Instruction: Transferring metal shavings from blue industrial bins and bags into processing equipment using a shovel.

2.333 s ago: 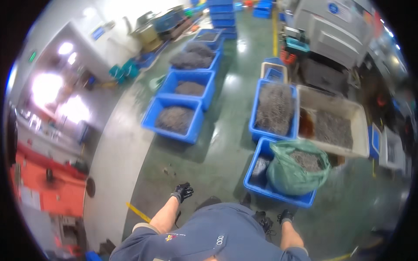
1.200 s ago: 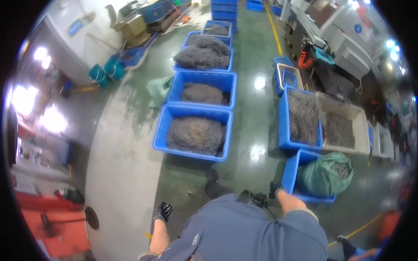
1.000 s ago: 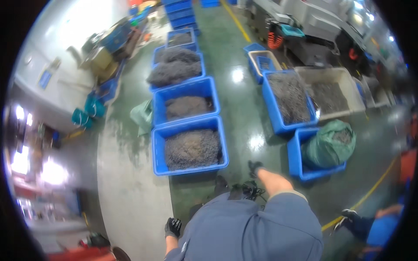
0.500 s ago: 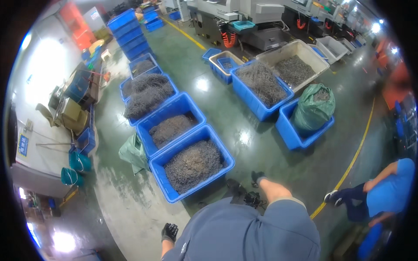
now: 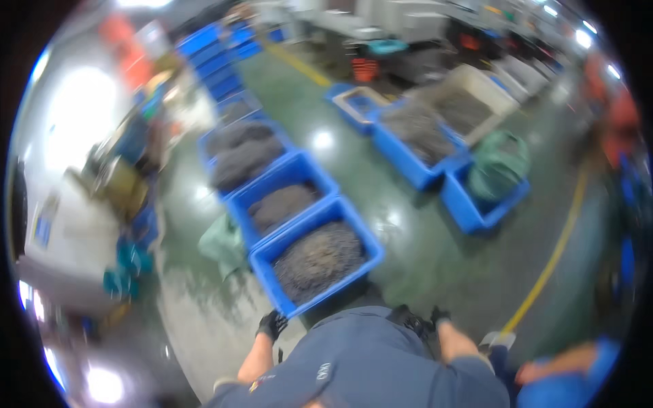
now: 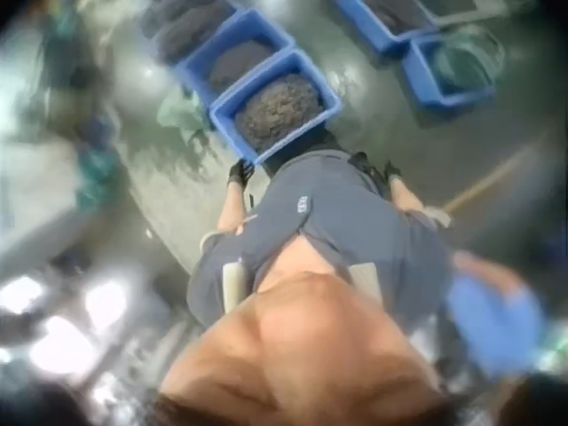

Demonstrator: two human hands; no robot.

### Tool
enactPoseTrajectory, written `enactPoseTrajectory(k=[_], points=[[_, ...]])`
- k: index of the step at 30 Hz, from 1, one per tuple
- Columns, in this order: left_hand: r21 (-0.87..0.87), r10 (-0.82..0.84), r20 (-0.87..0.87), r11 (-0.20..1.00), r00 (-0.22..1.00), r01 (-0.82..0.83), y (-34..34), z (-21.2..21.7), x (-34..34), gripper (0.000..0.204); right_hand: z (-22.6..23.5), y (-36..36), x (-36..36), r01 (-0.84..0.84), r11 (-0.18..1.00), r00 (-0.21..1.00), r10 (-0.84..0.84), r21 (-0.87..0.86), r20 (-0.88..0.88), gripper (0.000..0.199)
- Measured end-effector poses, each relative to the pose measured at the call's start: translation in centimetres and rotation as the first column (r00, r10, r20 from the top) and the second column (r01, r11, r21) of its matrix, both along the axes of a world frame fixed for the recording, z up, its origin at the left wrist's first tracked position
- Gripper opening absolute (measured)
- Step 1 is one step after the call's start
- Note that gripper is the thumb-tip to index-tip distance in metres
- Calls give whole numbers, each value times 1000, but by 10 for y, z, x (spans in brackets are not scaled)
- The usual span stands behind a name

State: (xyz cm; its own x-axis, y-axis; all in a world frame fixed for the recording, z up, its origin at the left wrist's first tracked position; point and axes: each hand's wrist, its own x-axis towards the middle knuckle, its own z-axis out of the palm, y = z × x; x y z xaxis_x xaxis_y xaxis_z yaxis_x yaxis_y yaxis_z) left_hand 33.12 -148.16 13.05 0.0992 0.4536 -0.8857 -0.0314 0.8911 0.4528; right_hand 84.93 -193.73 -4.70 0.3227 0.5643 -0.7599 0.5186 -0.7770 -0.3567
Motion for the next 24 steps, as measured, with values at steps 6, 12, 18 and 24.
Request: enactPoseTrajectory(k=[6, 12, 18, 24], points=[[69, 143, 70, 987, 987, -147, -3, 21, 39, 29, 27, 47, 39, 76, 619, 997, -71, 782, -41, 62], [36, 262, 32, 964, 965, -263, -49, 17, 30, 23, 132, 196, 60, 852, 478, 396, -856, -215, -333, 59], [-72, 437, 27, 898, 899, -434, -116, 11, -17, 28, 98, 267, 83, 851, 467, 223, -736, -240, -639, 45], [-109, 421, -27, 901, 907, -421, -128, -10, -27, 30, 81, 269, 74, 658, 703, 563, -697, -269, -443, 59]])
